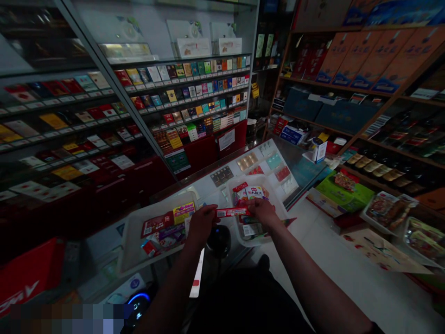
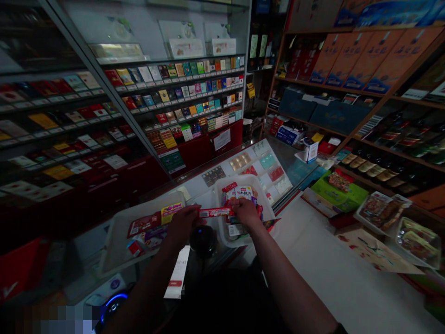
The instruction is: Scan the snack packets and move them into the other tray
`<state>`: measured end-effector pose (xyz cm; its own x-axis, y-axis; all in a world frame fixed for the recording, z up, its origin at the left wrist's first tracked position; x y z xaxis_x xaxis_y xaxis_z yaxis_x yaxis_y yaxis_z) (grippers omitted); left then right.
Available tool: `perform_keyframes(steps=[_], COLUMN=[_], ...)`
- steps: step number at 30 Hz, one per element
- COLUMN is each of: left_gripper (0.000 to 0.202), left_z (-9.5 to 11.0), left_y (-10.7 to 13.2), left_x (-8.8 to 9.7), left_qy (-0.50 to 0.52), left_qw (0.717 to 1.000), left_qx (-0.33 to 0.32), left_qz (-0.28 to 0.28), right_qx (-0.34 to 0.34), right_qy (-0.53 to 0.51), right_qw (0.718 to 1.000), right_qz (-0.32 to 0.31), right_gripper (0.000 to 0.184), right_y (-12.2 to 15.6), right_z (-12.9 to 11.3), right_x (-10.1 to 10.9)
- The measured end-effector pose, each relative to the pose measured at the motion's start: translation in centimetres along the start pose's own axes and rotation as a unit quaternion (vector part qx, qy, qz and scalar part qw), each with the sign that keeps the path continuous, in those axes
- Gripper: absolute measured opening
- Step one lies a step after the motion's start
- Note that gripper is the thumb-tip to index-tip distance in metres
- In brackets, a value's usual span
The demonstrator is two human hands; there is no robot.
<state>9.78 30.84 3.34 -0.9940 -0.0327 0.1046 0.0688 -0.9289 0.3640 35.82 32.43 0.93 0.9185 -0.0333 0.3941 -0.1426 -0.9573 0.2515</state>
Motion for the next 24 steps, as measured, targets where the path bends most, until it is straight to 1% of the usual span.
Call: perform_keyframes(steps=[3,7,11,14,17,21,24], left_gripper=[0.031,0.024,0.029,0.036,0.038,0.037,0.034], left_z=[0.2,0.6,-0.4,-1.4,-2.0,-2.7,-3.1], left_y=[0.0,-0.7,-2.1,-2.8,-3.0,-3.2,-3.3], left_x=[1.2,2.9,3.9,4.1,3.9,3.6,3.6], left_qy=[-0.015,-0.068,-0.080,-0.101,-0.117,-0.115,-0.113], left_qw=[1.000,0.995,0.994,0.993,0.991,0.991,0.992], left_qx=[-0.002,-0.046,-0.061,-0.056,-0.065,-0.059,-0.053], left_qz=[0.015,0.051,0.046,0.040,0.031,0.020,0.015], right_qx=[0.002,0.013,0.007,0.019,0.034,0.019,0.005], right_qy=[0.015,0.029,0.048,0.067,0.081,0.072,0.070], right_qw=[1.000,0.999,0.999,0.998,0.996,0.997,0.997], right_qz=[0.004,0.003,0.000,0.013,0.027,0.018,0.013], right_gripper=[0.027,0.030,0.030,0.027,0.025,0.028,0.029], right_y=[-0.1,0.1,0.5,0.6,0.5,0.5,0.8], right_z=[-0.8,-1.9,-2.4,-2.3,-1.7,-0.5,-0.2], right_x=[-0.8,-1.9,-2.7,-2.7,-2.7,-3.0,-3.2])
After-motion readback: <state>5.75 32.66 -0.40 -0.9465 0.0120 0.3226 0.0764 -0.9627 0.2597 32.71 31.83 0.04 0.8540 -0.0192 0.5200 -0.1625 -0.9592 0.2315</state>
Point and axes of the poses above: each hand's wrist, its own y-axis away from the middle knuckle, its own x-axis out of the back of the hand, z = x × y, the point moved 7 cm from there along -y, towards the middle knuckle, and after that the axes turned 4 degrees about x, right-handed, at the moved point
